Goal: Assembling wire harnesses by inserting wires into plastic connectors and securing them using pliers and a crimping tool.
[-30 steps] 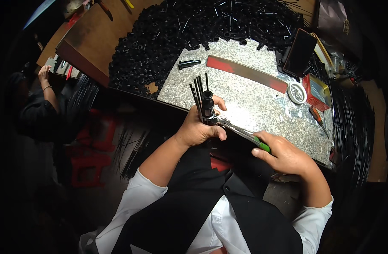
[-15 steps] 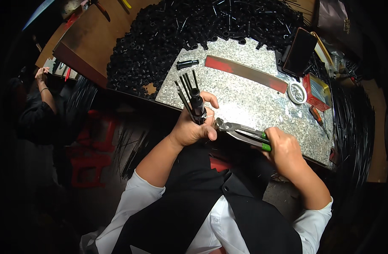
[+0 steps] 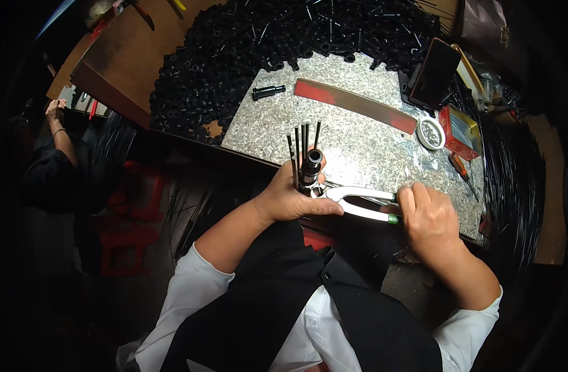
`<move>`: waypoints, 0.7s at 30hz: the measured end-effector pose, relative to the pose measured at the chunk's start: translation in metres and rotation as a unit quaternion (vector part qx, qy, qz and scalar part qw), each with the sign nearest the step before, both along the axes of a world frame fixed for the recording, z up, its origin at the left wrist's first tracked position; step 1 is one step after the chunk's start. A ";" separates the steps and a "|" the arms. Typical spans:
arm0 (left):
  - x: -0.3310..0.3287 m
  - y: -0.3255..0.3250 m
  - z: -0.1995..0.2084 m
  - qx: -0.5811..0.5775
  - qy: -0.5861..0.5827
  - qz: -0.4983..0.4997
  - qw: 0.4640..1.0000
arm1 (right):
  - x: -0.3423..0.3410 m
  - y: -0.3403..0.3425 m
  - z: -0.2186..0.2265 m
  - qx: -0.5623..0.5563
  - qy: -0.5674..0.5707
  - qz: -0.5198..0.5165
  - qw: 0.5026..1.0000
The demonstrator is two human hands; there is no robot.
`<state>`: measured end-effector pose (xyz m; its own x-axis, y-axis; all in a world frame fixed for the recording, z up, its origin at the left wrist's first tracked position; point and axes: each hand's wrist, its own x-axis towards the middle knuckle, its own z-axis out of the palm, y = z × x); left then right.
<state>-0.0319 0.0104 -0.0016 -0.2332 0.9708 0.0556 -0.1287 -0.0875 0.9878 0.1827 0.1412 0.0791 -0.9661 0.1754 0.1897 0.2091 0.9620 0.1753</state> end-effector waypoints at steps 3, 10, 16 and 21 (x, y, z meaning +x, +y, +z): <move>0.000 -0.002 -0.002 -0.004 0.018 0.017 1.000 | -0.001 -0.003 -0.004 -0.015 -0.012 0.002 1.000; -0.004 -0.001 -0.017 0.069 0.025 0.028 0.997 | 0.000 0.003 -0.028 -0.266 -0.038 -0.018 0.963; 0.001 -0.004 -0.011 0.066 0.087 0.078 0.991 | -0.010 -0.006 -0.036 -0.487 0.097 -0.104 0.862; 0.023 0.008 -0.016 0.098 0.140 0.145 0.975 | -0.044 -0.026 -0.030 -0.519 0.224 0.026 0.824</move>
